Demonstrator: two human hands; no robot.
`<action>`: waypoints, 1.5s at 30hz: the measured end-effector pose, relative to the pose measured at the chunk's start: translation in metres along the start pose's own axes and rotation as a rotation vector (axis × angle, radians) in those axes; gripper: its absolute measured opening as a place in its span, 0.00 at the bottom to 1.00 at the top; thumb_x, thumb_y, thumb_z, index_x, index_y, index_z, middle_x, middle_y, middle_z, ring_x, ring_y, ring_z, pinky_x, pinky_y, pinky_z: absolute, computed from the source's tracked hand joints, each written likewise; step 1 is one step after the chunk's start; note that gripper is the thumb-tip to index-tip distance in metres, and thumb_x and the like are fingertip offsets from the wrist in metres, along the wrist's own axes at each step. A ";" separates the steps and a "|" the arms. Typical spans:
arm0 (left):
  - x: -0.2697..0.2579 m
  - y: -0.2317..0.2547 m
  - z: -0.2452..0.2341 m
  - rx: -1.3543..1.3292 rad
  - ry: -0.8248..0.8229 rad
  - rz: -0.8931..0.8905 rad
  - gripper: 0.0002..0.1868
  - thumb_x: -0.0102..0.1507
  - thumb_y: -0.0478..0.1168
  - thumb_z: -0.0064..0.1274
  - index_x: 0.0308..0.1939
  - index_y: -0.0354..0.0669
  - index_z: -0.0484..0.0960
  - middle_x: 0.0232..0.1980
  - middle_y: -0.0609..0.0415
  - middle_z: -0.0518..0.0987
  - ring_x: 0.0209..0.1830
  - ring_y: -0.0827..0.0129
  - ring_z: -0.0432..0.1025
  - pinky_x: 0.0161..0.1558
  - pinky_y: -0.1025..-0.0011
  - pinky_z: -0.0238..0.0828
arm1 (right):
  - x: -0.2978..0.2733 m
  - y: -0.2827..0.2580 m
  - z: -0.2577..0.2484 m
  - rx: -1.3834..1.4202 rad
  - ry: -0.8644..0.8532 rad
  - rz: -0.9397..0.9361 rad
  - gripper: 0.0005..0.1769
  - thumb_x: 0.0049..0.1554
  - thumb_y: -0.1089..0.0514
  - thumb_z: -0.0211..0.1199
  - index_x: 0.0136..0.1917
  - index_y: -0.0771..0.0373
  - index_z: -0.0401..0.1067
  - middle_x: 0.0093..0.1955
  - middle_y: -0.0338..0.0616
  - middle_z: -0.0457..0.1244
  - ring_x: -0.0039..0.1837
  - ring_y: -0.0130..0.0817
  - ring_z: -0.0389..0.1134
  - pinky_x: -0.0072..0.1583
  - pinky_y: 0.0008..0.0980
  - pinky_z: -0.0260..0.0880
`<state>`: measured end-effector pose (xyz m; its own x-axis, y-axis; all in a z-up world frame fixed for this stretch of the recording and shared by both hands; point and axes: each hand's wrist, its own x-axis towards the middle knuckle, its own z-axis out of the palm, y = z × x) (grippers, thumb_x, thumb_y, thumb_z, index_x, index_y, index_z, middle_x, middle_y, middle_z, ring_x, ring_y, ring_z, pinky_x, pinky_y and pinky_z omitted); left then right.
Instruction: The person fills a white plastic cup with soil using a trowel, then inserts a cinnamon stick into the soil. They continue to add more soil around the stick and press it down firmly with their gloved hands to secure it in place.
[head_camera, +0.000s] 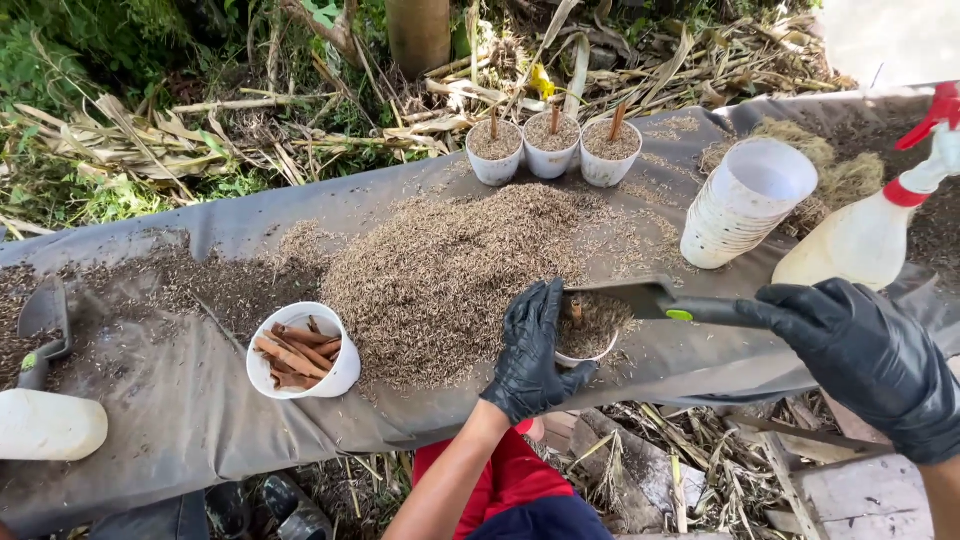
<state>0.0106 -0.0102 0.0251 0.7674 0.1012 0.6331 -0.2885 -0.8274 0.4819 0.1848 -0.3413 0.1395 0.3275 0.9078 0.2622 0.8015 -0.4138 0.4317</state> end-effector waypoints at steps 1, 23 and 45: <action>0.000 -0.001 0.002 -0.011 0.037 0.003 0.58 0.59 0.61 0.59 0.80 0.35 0.45 0.77 0.33 0.59 0.76 0.39 0.58 0.77 0.46 0.51 | -0.003 0.000 -0.001 0.011 0.025 0.015 0.47 0.47 0.70 0.60 0.76 0.37 0.63 0.64 0.36 0.66 0.51 0.44 0.70 0.45 0.46 0.75; -0.010 -0.013 0.008 0.056 -0.126 -0.034 0.61 0.52 0.63 0.57 0.82 0.41 0.49 0.79 0.31 0.55 0.80 0.33 0.48 0.76 0.41 0.41 | 0.051 -0.065 0.125 0.900 0.204 0.251 0.16 0.58 0.56 0.66 0.60 0.57 0.79 0.55 0.55 0.71 0.56 0.63 0.71 0.51 0.56 0.73; 0.002 -0.001 0.003 0.086 -0.101 -0.105 0.54 0.64 0.70 0.36 0.80 0.34 0.46 0.77 0.31 0.57 0.80 0.39 0.49 0.77 0.40 0.27 | -0.022 -0.010 0.067 0.970 0.228 0.359 0.29 0.53 0.59 0.68 0.68 0.60 0.72 0.56 0.43 0.73 0.33 0.22 0.71 0.38 0.21 0.79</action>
<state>0.0143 -0.0112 0.0239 0.8453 0.1370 0.5164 -0.1574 -0.8598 0.4857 0.2030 -0.3523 0.0718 0.6032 0.6674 0.4368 0.7658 -0.3314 -0.5511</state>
